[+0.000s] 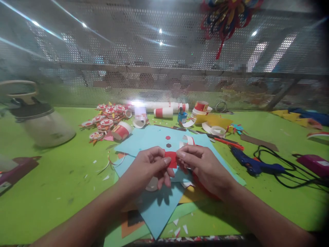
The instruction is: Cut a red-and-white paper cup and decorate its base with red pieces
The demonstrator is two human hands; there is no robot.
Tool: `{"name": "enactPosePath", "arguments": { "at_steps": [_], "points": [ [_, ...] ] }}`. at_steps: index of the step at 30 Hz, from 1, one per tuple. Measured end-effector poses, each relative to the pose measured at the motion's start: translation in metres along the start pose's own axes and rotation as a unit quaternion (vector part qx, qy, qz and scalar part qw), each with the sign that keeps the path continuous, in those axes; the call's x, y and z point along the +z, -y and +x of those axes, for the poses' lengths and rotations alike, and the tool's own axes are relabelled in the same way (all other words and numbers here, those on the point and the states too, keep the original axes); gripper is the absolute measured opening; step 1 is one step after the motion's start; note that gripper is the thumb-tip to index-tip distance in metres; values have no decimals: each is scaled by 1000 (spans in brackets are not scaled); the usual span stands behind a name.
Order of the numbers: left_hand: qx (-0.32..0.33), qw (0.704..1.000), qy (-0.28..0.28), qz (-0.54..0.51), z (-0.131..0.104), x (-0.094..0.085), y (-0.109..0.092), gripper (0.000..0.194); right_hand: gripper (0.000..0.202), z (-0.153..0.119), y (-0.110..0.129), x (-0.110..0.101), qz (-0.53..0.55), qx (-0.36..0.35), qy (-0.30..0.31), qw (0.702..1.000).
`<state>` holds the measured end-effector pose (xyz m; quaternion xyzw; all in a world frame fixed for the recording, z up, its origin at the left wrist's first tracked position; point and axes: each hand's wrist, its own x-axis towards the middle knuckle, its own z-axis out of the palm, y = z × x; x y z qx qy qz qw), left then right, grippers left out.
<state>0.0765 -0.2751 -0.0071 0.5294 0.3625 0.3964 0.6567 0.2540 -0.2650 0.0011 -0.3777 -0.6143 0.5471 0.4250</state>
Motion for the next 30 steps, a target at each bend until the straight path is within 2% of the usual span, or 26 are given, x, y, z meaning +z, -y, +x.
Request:
{"name": "enactPosePath", "arguments": {
  "at_steps": [8,18,30],
  "points": [
    [-6,1000,15,-9,1,3,-1,17,22,1,-1,4,-3,23,-7,1000],
    [12,1000,26,5,0,5,0,17,23,0,-6,8,-18,8,-46,999],
    [25,999,28,-15,-1,10,-3,14,21,-1,-12,10,-6,-20,-39,999]
  ]
}}
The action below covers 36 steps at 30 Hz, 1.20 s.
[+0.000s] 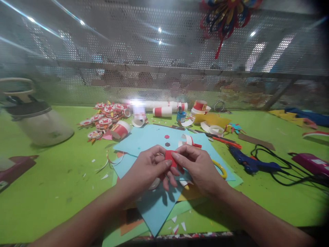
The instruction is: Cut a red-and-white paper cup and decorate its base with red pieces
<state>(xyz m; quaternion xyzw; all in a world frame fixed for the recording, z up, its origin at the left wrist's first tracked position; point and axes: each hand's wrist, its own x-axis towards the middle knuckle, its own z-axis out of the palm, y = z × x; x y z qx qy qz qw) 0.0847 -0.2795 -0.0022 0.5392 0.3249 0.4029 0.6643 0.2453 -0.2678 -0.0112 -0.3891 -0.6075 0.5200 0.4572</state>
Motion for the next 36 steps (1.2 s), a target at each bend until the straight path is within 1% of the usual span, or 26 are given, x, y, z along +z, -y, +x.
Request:
{"name": "enactPosePath", "arguments": {
  "at_steps": [7,12,14,16,18,21,25,27,31,34,36],
  "points": [
    [1,1000,-6,5,-1,-2,3,13,22,0,0,1,-7,0,-5,1000],
    [-1,1000,13,-28,2,-8,5,10,19,1,1,0,-15,-6,-12,1000],
    [-7,999,11,-37,2,-9,5,10,27,1,2,0,-19,-22,-25,999],
    [-6,1000,-3,-27,3,-10,3,12,36,1,3,1,-25,-36,-36,998],
    [5,1000,-21,-3,3,-9,1,17,35,0,3,3,-34,-34,-37,998],
    [18,999,-34,22,1,-4,-1,22,22,0,2,6,-45,-9,-24,999],
    [16,999,-24,21,0,-1,-2,20,33,-1,1,5,-60,-11,-19,998],
    [17,1000,-11,11,1,-2,0,18,30,-1,1,4,-77,-31,-35,996],
    [16,1000,-8,-18,3,-8,3,13,21,-1,4,1,-137,-102,-102,980],
    [9,999,-11,-47,4,-11,4,9,14,-2,4,-2,-197,-180,-131,955],
    [-1,998,-11,-61,4,-11,3,9,9,-4,1,-4,-251,-251,-133,925]
  ]
}}
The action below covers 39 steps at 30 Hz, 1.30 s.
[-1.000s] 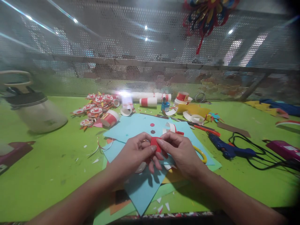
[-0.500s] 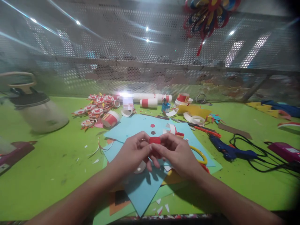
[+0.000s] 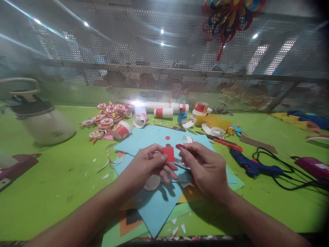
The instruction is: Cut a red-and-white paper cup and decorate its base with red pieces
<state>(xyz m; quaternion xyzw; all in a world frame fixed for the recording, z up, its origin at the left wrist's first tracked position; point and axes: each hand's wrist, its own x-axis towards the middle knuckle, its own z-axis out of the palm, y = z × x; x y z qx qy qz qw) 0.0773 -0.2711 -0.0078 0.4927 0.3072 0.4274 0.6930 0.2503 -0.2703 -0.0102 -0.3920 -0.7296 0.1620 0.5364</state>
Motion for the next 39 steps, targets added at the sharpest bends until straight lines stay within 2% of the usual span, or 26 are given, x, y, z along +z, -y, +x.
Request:
{"name": "enactPosePath", "arguments": {
  "at_steps": [4,7,14,18,21,27,32,34,36,39],
  "points": [
    [-15,1000,1,-13,-1,0,-1,11,18,-4,-7,0,-102,-158,36,981],
    [-17,1000,4,-17,-1,1,-1,11,20,-4,-10,0,-165,-223,71,958],
    [-28,999,-13,-15,1,1,0,9,24,-4,-14,2,-249,-286,102,920],
    [-27,999,-22,-3,2,0,3,5,24,-3,-13,5,-262,-301,116,910],
    [-12,1000,-25,6,2,0,4,12,25,-3,-12,6,-262,-300,121,909],
    [-10,998,-46,43,1,2,3,25,27,-6,-13,9,-241,-277,127,921],
    [-2,1000,-29,11,0,0,1,25,25,-9,-16,9,-159,-219,103,957],
    [1,999,-27,17,0,-1,0,21,26,-8,-15,7,-111,-166,83,976],
    [4,999,-26,29,0,-1,0,18,23,-5,-11,4,-61,-83,54,993],
    [8,999,-22,47,0,-1,0,16,16,1,-3,0,23,64,59,996]
  ]
}}
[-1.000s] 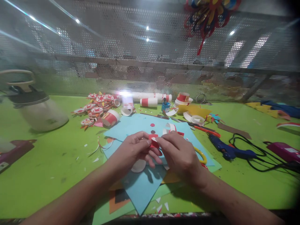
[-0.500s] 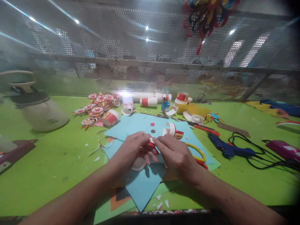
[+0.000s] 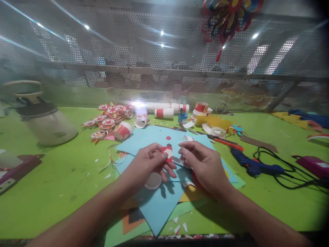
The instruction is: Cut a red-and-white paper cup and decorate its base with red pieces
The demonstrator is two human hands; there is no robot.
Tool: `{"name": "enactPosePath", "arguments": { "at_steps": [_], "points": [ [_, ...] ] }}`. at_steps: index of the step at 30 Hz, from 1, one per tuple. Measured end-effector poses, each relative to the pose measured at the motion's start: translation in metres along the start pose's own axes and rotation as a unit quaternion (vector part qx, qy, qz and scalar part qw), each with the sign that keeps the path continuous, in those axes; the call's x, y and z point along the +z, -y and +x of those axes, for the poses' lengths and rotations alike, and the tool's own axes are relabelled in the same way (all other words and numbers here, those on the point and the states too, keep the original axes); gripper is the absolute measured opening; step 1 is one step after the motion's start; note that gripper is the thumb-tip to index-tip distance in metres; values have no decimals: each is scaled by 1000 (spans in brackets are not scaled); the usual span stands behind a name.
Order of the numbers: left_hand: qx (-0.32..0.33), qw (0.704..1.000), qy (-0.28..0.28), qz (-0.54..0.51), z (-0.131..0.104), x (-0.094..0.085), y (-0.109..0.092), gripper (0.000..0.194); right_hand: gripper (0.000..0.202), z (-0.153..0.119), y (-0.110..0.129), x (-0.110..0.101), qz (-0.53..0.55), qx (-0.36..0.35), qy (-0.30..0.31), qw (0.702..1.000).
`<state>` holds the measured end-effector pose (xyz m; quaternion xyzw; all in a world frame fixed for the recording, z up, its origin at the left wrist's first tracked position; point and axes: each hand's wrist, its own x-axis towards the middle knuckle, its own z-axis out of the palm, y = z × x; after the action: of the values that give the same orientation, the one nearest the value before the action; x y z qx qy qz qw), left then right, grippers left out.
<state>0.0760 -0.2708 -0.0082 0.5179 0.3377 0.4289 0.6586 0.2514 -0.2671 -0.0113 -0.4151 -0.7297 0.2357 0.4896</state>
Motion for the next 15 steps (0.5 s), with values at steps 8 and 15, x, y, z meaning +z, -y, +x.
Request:
{"name": "enactPosePath", "arguments": {
  "at_steps": [8,15],
  "points": [
    [11,999,16,34,-1,7,-1,13,24,5,12,-1,188,184,119,958],
    [11,998,32,49,0,8,3,13,28,4,6,3,230,223,112,941]
  ]
}}
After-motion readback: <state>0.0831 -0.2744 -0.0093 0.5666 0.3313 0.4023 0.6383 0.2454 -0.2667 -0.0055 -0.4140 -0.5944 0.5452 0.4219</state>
